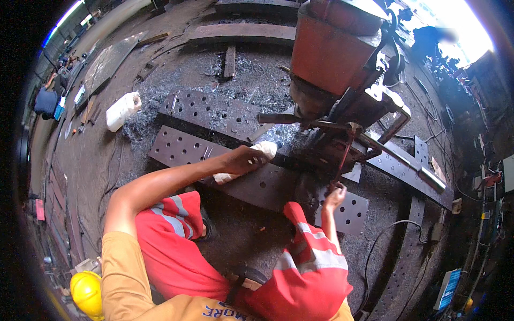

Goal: The person operates a drill press on a perforated metal plate, repeatedly positioning the workpiece and applying a liquid from a plastic bottle while the machine runs. The person adjusts the plate and the machine controls throughout the clip.

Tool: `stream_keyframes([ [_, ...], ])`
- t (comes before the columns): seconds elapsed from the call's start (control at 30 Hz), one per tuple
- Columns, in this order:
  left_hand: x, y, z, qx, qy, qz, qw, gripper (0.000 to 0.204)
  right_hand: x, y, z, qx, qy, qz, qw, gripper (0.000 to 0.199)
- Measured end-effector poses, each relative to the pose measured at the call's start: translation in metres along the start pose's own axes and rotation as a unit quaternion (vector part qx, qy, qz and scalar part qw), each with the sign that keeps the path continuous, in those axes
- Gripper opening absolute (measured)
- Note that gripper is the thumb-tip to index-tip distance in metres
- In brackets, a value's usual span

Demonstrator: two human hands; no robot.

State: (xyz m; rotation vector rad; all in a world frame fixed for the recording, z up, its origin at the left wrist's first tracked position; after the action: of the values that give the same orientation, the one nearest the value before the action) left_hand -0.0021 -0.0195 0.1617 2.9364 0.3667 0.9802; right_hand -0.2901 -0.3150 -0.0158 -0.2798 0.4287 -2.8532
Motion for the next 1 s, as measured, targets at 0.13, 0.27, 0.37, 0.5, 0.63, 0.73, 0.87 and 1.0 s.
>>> stream_keyframes([
  [0.13,0.009,0.038,-0.055,0.038,-0.338,-0.164,0.926,0.047,-0.024,-0.007,-0.012,0.185,-0.127,-0.06,0.973,0.028],
  [0.27,0.055,0.065,-0.109,-0.037,-0.453,-0.158,0.877,0.044,-0.017,-0.018,0.002,0.21,-0.119,-0.053,0.969,0.027],
  [0.37,0.063,0.071,-0.13,-0.019,-0.456,-0.129,0.88,0.036,0.016,-0.009,0.019,0.195,-0.306,-0.064,0.93,0.024],
  [0.5,0.07,0.051,-0.109,0.029,-0.407,-0.137,0.903,0.029,0.007,-0.09,0.148,0.335,-0.337,0.012,0.88,0.02],
  [0.63,0.06,0.053,-0.085,0.042,-0.357,-0.119,0.926,0.031,0.047,-0.17,0.359,0.598,-0.425,-0.152,0.662,0.024],
  [0.73,0.066,0.047,-0.084,0.06,-0.363,-0.124,0.921,0.032,0.03,-0.17,0.438,0.502,-0.586,-0.209,0.601,0.031],
  [0.87,0.07,0.055,-0.095,-0.008,-0.365,-0.11,0.924,0.038,0.075,-0.103,0.434,0.28,-0.796,-0.233,0.483,0.035],
  [1.0,0.082,0.055,-0.096,-0.045,-0.431,-0.103,0.895,0.04,0.153,-0.04,0.353,0.417,-0.804,-0.214,0.365,0.04],
])
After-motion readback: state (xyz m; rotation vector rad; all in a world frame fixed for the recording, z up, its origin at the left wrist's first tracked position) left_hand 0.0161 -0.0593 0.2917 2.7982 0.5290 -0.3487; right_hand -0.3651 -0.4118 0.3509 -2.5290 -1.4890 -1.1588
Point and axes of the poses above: each hand's wrist, its own y-axis towards the middle knuckle, its own x-axis out of the back of the hand, z = x × y, the point moved 2 cm from there along y, towards the middle knuckle, and after that the axes turned 5 degrees about -x, right-handed, at the moved point
